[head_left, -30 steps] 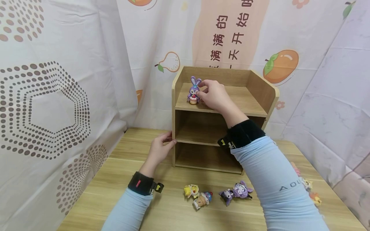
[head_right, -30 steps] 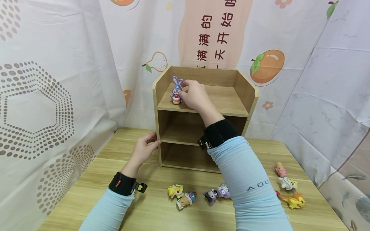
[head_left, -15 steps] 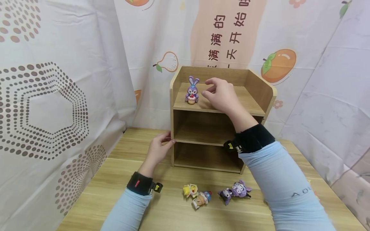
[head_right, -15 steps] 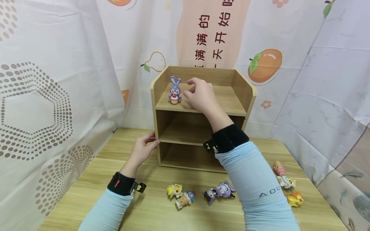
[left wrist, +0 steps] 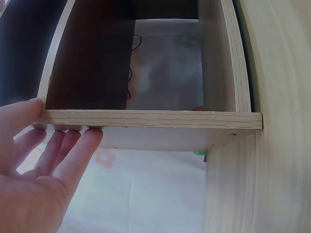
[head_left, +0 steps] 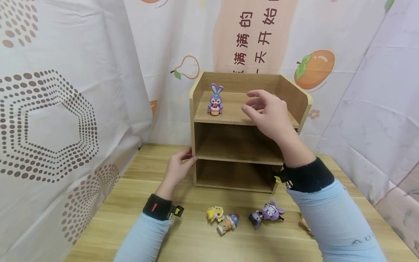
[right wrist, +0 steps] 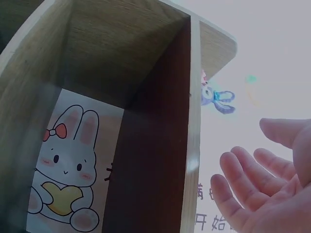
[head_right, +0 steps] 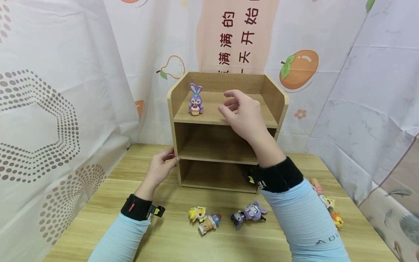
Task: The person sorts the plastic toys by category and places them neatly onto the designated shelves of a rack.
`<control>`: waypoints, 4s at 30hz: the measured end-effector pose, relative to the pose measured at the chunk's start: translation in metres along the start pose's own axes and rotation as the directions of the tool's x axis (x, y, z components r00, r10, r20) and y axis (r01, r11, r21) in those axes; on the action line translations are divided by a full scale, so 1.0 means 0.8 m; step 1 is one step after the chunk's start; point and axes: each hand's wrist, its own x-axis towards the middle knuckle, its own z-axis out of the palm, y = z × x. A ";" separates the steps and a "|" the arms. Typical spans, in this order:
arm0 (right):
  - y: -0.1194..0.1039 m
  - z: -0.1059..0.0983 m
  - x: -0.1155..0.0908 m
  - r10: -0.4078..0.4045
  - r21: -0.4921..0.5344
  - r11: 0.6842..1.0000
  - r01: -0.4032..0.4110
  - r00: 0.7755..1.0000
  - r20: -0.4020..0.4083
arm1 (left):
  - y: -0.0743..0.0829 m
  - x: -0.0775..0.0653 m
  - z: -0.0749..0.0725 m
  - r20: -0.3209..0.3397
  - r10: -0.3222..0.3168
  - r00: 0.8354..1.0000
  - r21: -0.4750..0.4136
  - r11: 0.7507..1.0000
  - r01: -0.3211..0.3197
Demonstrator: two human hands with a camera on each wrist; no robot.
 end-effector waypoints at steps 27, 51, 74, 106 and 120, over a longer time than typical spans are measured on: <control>0.069 0.000 -0.116 -0.342 -0.076 0.936 0.345 0.939 0.046 | 0.000 0.002 0.002 -0.005 -0.013 1.000 -0.013 1.000 0.013; 0.135 0.046 -0.192 -0.210 0.012 0.975 0.223 0.897 0.389 | 0.005 0.000 0.001 -0.010 -0.025 1.000 -0.007 1.000 0.025; 0.141 0.073 -0.220 -0.087 0.023 0.994 0.104 0.664 0.742 | 0.005 0.000 0.001 -0.007 -0.005 1.000 0.056 0.998 0.005; 0.142 0.098 -0.252 -0.109 0.006 0.985 0.170 0.600 0.792 | 0.007 -0.003 0.001 -0.004 -0.039 0.999 0.029 0.999 0.039; 0.140 0.109 -0.253 -0.132 -0.031 0.967 0.253 0.601 0.788 | 0.004 -0.002 0.000 0.000 -0.039 0.999 0.046 0.998 0.039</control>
